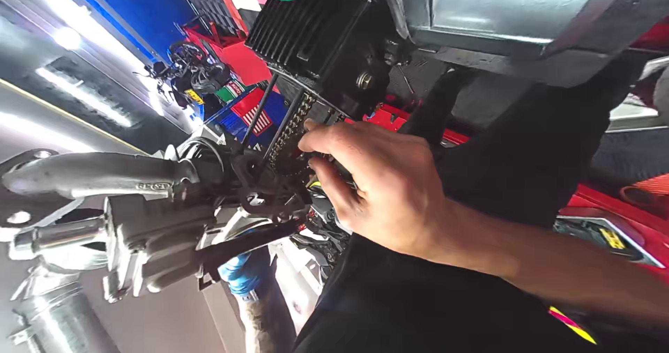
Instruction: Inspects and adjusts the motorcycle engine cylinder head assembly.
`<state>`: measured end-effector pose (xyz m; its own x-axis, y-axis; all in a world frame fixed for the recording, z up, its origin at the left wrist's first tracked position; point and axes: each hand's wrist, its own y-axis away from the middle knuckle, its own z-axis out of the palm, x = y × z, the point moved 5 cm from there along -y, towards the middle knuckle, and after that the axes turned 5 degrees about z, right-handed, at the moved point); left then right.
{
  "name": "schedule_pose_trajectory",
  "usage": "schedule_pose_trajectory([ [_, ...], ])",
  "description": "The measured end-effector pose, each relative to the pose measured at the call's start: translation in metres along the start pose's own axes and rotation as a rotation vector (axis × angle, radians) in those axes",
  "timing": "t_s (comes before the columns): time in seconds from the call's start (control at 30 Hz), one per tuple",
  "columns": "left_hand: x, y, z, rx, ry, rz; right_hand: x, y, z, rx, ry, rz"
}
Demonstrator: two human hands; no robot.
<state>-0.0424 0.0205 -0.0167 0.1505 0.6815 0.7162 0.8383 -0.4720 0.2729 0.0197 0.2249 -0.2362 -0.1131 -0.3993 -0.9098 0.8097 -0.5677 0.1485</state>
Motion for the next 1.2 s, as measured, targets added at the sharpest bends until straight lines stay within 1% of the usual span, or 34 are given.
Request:
schedule_pose_trajectory([
  [0.1, 0.012, -0.025, 0.028, 0.063, -0.026, 0.005, -0.001, -0.004, 0.0, -0.003, -0.023, 0.013],
  [0.13, 0.013, -0.028, 0.031, 0.086, -0.028, 0.015, -0.001, -0.006, -0.001, -0.003, -0.028, 0.015],
  [0.27, 0.005, -0.021, 0.02, 0.078, -0.032, 0.096, 0.002, -0.006, -0.001, 0.0, -0.043, 0.032],
  [0.33, 0.005, -0.022, 0.029, 0.154, -0.025, 0.058, 0.003, -0.006, -0.002, -0.002, -0.056, 0.042],
  [0.43, 0.007, -0.024, 0.033, 0.198, -0.022, 0.032, 0.003, -0.007, -0.003, -0.005, -0.07, 0.056],
  [0.6, 0.008, -0.026, 0.03, 0.267, -0.056, 0.049, 0.003, -0.008, -0.004, 0.0, -0.054, 0.055],
  [0.7, 0.007, -0.026, 0.027, 0.293, -0.11, 0.07, 0.003, -0.01, -0.004, -0.006, -0.033, 0.085],
  [0.8, 0.008, -0.03, 0.031, 0.305, -0.117, 0.075, 0.003, -0.01, -0.005, -0.002, -0.014, 0.105],
  [0.87, 0.01, -0.033, 0.034, 0.352, -0.142, 0.069, 0.002, -0.01, -0.005, 0.0, 0.003, 0.107],
  [1.0, 0.008, -0.036, 0.032, 0.286, -0.15, 0.114, 0.0, -0.009, -0.001, 0.003, 0.045, 0.107],
  [1.2, 0.008, -0.039, 0.033, 0.31, -0.253, 0.118, -0.005, -0.008, 0.001, -0.019, 0.106, 0.099],
])
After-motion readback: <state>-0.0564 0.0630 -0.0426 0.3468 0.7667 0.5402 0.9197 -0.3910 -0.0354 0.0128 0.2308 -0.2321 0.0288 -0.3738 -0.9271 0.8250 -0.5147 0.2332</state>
